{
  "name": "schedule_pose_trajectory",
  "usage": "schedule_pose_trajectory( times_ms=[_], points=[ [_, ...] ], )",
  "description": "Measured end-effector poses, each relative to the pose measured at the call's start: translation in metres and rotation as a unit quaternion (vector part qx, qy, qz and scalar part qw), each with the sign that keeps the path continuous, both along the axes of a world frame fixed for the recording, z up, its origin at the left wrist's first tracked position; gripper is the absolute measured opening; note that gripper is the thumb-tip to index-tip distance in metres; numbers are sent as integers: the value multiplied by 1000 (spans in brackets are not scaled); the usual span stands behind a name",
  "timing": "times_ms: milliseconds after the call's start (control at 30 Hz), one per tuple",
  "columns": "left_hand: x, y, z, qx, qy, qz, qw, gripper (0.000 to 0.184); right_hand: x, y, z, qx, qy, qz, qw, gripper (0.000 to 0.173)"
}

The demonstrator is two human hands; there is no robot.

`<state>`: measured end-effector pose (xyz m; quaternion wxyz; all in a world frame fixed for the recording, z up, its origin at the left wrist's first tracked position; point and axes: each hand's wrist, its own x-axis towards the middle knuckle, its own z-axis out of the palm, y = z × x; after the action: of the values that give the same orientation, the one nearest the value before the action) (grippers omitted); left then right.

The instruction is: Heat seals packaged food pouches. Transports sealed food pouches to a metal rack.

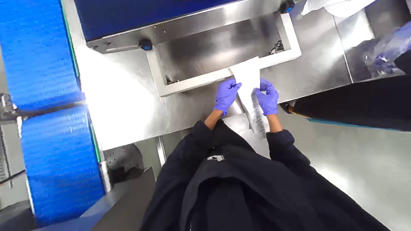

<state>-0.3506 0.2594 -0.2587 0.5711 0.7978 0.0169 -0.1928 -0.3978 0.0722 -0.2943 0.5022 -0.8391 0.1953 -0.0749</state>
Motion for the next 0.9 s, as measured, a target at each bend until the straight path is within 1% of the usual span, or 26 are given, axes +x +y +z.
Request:
schedule_pose_trajectory(
  times_ms=[33,67,100,133,200,233,300,367,467,500,567,667,767,833,900],
  points=[
    [-3,2,-3,-4,-4,-12,1000,25,-1,1,7,-8,-14,-2,1000,49],
    [-9,5,-6,-13,-9,-20,1000,25,-5,5,16,-25,-44,2,999,53],
    [-14,9,-8,-27,-13,-25,999,24,-10,13,27,-48,-88,10,995,50],
    [-17,15,-7,-42,-15,-29,999,24,-12,22,39,-71,-128,25,989,42],
    [-17,27,-4,-72,-19,-40,996,25,-8,41,59,-97,-172,97,975,24],
    [-16,33,-2,-79,-24,-50,995,25,-4,50,64,-105,-174,140,969,20],
    [-12,47,3,-67,-43,-78,994,22,1,68,64,-122,-161,199,959,20],
    [-7,59,3,-43,-72,-104,991,21,2,82,68,-137,-146,221,955,22],
    [2,69,-6,-15,-115,-140,983,24,-2,94,82,-179,-90,242,949,24],
    [2,75,-3,-5,-122,-158,980,25,-2,98,85,-193,-84,250,945,23],
    [2,86,7,11,-124,-188,974,26,0,104,87,-211,-86,261,938,20],
    [5,91,3,17,-132,-211,968,23,0,108,88,-210,-70,262,939,13],
    [7,89,-6,9,-133,-202,970,22,15,108,83,-200,-56,256,944,10],
    [8,88,-7,10,-128,-196,972,24,30,105,73,-179,-55,242,952,10],
    [10,90,-5,19,-119,-193,974,26,37,103,71,-162,-50,248,954,12]
  ],
)
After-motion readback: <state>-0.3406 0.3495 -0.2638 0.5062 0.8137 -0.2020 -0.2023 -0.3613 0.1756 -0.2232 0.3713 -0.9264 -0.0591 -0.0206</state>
